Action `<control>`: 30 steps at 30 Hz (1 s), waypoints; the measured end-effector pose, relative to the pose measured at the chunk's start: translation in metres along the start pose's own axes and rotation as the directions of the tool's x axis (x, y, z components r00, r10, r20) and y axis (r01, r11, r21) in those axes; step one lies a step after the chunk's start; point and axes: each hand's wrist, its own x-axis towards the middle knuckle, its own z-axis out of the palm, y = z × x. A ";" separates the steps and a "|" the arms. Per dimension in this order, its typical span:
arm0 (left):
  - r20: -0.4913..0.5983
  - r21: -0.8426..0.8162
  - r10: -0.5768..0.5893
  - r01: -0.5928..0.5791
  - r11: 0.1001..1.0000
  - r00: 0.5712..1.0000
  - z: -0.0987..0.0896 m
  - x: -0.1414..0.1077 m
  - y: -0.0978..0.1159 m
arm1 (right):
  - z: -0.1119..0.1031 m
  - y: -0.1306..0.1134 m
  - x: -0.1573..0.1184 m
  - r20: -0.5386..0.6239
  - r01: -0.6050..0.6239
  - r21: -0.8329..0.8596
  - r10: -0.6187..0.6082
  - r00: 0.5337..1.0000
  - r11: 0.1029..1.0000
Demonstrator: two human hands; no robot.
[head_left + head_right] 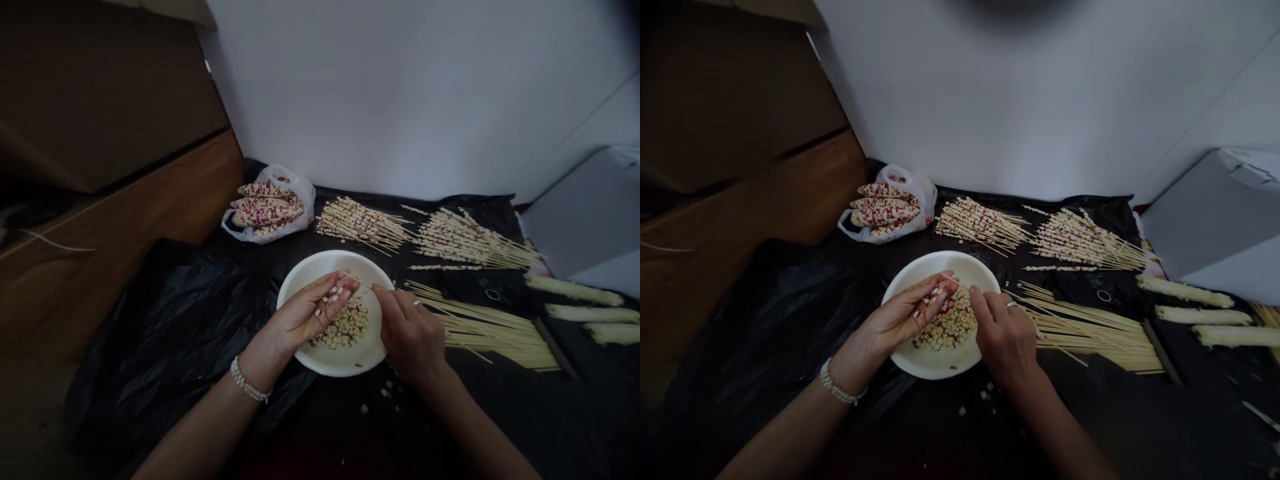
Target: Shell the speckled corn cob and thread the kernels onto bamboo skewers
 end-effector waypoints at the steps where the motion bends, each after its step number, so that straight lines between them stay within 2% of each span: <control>1: -0.007 0.000 -0.007 0.007 1.000 1.000 -0.001 0.000 0.001 | -0.001 0.002 0.001 -0.014 0.009 0.013 -0.009 1.000 1.000; 4: 0.015 -0.007 -0.030 0.030 1.000 0.999 -0.003 0.000 0.003 | -0.002 0.006 0.002 -0.069 -0.009 0.064 0.013 0.998 0.998; 7: 0.107 -0.015 -0.035 0.037 0.999 0.994 -0.007 -0.001 0.003 | 0.000 0.004 0.001 -0.113 -0.023 0.123 0.038 0.993 0.992; 9: 0.156 -0.007 -0.039 0.041 0.999 0.987 -0.009 -0.001 0.002 | 0.004 0.000 -0.002 -0.110 0.002 0.161 0.016 0.994 0.987; 12: 0.162 0.028 -0.074 0.071 0.997 0.984 -0.012 0.000 0.002 | 0.008 -0.006 -0.006 -0.090 0.025 0.206 -0.006 0.996 0.978; 19: 0.180 -0.043 -0.129 0.139 0.989 0.975 -0.010 -0.001 0.015 | 0.012 -0.001 -0.010 -0.046 -0.056 0.166 0.064 0.997 0.984; 24: 0.110 -0.035 -0.057 0.061 0.998 0.992 -0.006 -0.006 0.018 | 0.013 0.000 -0.010 -0.057 -0.047 0.159 0.057 0.997 0.986; 27: 0.087 0.038 0.015 -0.018 0.999 0.996 -0.004 -0.008 0.015 | 0.013 -0.001 -0.009 -0.065 -0.037 0.157 0.047 0.997 0.987; 30: 0.075 0.096 0.040 -0.048 0.994 0.996 -0.005 -0.007 0.011 | 0.013 0.000 -0.009 -0.050 -0.042 0.163 0.051 0.997 0.986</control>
